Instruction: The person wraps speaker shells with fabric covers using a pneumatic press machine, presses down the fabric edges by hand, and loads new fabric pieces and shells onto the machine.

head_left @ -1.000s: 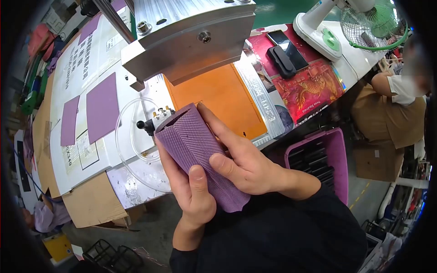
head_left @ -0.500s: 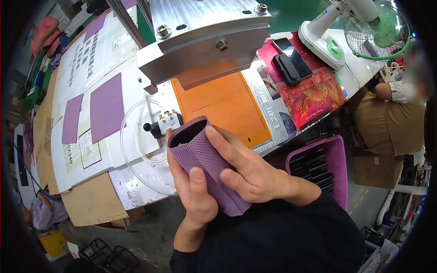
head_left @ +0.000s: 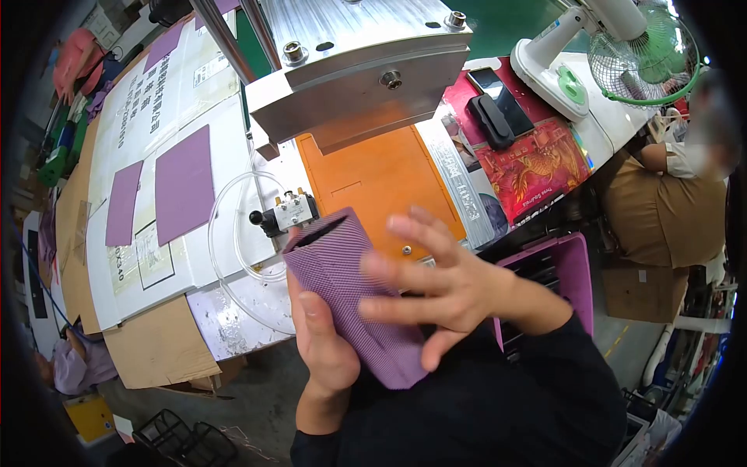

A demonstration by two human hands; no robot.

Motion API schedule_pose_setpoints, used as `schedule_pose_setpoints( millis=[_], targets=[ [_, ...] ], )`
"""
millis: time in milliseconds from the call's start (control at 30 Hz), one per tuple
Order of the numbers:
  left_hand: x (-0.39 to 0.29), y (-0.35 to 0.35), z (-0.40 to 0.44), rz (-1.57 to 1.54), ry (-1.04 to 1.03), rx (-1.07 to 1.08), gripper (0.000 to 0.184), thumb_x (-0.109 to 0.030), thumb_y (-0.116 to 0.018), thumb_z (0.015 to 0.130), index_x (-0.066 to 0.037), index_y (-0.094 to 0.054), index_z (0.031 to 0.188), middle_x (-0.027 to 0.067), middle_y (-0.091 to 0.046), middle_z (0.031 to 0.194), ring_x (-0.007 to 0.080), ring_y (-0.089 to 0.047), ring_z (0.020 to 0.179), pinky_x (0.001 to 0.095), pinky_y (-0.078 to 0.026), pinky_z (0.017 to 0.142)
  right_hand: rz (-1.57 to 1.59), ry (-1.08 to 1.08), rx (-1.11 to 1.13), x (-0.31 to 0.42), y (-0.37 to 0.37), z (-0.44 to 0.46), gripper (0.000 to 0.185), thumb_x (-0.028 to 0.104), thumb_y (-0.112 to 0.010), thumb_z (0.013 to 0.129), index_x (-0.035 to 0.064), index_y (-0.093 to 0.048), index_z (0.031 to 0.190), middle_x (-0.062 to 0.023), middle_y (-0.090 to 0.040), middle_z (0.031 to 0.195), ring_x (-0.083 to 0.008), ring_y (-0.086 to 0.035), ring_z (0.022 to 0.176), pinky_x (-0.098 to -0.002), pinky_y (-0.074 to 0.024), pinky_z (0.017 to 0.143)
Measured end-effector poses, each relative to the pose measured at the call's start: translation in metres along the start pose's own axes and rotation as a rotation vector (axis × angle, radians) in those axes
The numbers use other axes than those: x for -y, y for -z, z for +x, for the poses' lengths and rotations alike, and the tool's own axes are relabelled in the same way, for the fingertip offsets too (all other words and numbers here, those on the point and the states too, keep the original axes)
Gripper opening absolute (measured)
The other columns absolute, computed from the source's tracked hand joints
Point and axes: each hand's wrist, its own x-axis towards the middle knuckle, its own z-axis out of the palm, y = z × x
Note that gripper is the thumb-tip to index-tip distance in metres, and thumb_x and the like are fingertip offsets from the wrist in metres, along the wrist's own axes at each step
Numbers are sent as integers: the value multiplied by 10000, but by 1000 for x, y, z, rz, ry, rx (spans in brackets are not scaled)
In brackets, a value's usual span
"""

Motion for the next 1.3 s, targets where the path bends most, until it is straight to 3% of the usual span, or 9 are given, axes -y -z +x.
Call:
schedule_pose_setpoints(
  millis=[133,267,467,633,767,900,1000,1133,1300],
  targets=[
    [-3,-5,-4,-9,55,64,699,-473,-255,1007,18,-94,1478,183,-408,1372,252,-488,1194,368,-386,1018,-240,353,191,-29,23,12,627,625,-283,943,199,-603,1273,7,-543,1350,-312,-370,1340,-537,-134,1134],
    [3,1,-3,-35,81,146,732,-500,-277,995,19,-91,1476,196,-414,1363,261,-481,1208,377,-386,1019,-353,62,150,-50,45,20,620,616,-301,945,176,-620,1242,-98,-518,1368,-338,-388,1325,-519,-185,1122],
    [8,-5,-1,-15,-6,95,843,-513,-414,950,40,-52,1472,198,-388,1382,272,-456,1233,390,-365,1035,-227,34,-109,-31,4,0,644,624,-356,929,126,-611,1248,-228,-392,1426,-396,-322,1350,-504,-217,1106],
    [16,-8,-2,221,-286,63,1012,-502,-572,880,68,29,1461,237,-347,1404,296,-425,1265,411,-353,1045,911,-525,-120,-9,-13,4,1136,668,-578,803,-94,-53,1463,-229,-284,1484,-296,-313,1374,-401,-249,1111],
    [39,1,2,457,-693,175,943,-570,-471,912,-71,78,1495,235,-287,1451,325,-386,1303,462,-348,1052,875,-338,-183,1,-30,-9,970,472,-616,875,-25,-51,1487,-242,-282,1479,-317,-328,1358,-397,-278,1089],
    [37,-1,6,669,-793,220,782,-339,-419,978,-233,165,1488,299,-124,1494,431,-372,1292,520,-364,1043,658,-175,-388,-2,-44,-13,760,363,-548,941,81,-130,1511,-278,-302,1443,-438,-379,1293,-451,-326,1047],
    [31,-10,7,912,-835,116,739,-357,-367,989,-258,176,1480,309,-73,1503,422,-373,1290,497,-373,1045,470,-163,-416,-2,-43,-14,716,325,-534,953,111,-145,1514,-294,-298,1439,-460,-384,1279,-473,-356,1020],
    [42,-21,5,725,-708,78,896,-624,-337,929,-168,208,1475,301,-42,1519,389,-259,1370,497,-296,1087,411,-87,-417,-7,-39,-13,749,283,-577,930,114,-142,1516,-314,-277,1442,-457,-404,1265,-474,-387,993],
    [42,-12,-2,378,-590,-14,1055,-454,-596,874,-55,177,1472,280,-103,1513,381,-200,1391,511,-193,1123,628,-152,-462,3,-29,-16,730,225,-595,919,97,-169,1497,-270,-377,1379,-427,-481,1199,-521,-399,980]
  ],
)
